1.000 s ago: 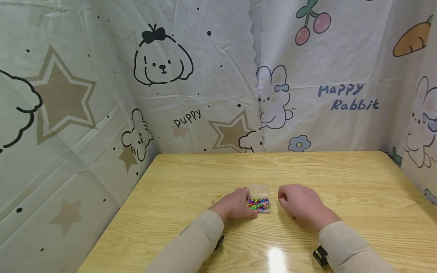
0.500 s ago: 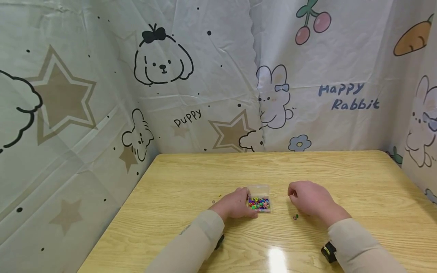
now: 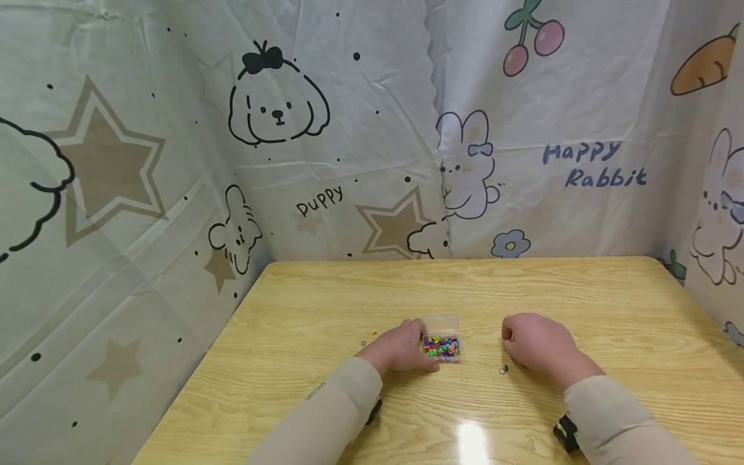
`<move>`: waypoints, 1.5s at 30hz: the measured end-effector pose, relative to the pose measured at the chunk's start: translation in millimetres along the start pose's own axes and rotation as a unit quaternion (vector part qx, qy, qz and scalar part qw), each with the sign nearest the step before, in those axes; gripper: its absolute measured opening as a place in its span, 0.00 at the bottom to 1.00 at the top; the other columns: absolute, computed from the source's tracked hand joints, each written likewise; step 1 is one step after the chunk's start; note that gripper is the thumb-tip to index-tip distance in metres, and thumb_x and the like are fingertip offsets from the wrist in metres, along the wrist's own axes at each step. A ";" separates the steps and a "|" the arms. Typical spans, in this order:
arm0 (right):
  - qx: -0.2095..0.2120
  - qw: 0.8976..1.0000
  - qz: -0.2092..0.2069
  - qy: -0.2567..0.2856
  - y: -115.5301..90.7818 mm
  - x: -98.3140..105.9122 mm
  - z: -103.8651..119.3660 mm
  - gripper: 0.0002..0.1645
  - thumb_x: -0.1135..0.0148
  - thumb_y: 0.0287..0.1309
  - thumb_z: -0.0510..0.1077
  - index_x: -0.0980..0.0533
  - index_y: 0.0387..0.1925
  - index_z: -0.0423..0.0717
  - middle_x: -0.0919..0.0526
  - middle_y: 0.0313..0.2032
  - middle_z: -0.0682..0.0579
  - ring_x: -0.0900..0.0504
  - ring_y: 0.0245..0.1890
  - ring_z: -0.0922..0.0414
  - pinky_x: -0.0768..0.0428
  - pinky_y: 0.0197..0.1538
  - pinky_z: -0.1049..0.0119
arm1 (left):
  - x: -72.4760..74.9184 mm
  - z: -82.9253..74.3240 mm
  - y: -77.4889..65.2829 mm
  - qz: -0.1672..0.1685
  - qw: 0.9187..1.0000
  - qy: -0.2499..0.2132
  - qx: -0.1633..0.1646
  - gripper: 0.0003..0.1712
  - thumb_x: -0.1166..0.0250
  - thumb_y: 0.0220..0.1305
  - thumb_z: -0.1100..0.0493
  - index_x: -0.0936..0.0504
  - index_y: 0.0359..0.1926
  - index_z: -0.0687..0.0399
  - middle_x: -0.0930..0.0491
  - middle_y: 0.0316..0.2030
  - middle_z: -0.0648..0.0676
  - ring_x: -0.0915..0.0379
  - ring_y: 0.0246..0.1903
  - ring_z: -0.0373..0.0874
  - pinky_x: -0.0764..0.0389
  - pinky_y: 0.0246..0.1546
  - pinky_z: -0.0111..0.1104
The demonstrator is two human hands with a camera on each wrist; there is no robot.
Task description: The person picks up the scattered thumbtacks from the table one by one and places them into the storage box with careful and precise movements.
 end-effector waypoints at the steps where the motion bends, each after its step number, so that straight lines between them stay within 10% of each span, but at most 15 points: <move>1: -0.002 1.000 0.000 -0.002 0.3 -0.9 -0.5 0.04 0.41 0.52 0.42 0.26 0.25 0.53 0.28 0.20 0.59 0.33 0.20 0.59 0.32 0.25 0.60 | 0.0 0.0 0.1 0.000 1.000 0.000 0.000 0.42 0.28 0.43 0.32 0.32 0.55 0.47 0.32 0.38 0.46 0.34 0.30 0.39 0.26 0.36 0.33; 45: 0.041 0.999 -0.032 -0.012 10.6 2.3 31.8 0.11 0.43 0.59 0.42 0.27 0.22 0.57 0.28 0.20 0.61 0.33 0.20 0.62 0.31 0.25 0.62 | -0.2 -1.8 2.0 -0.003 1.000 0.011 -0.002 0.42 0.29 0.44 0.32 0.32 0.55 0.47 0.32 0.39 0.46 0.35 0.31 0.39 0.26 0.36 0.33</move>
Point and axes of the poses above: each hand's wrist, its own y-axis towards the middle knuckle, its own x-axis out of the back of the hand, z = x × y, the point moved 7 cm from there along y, towards the middle knuckle
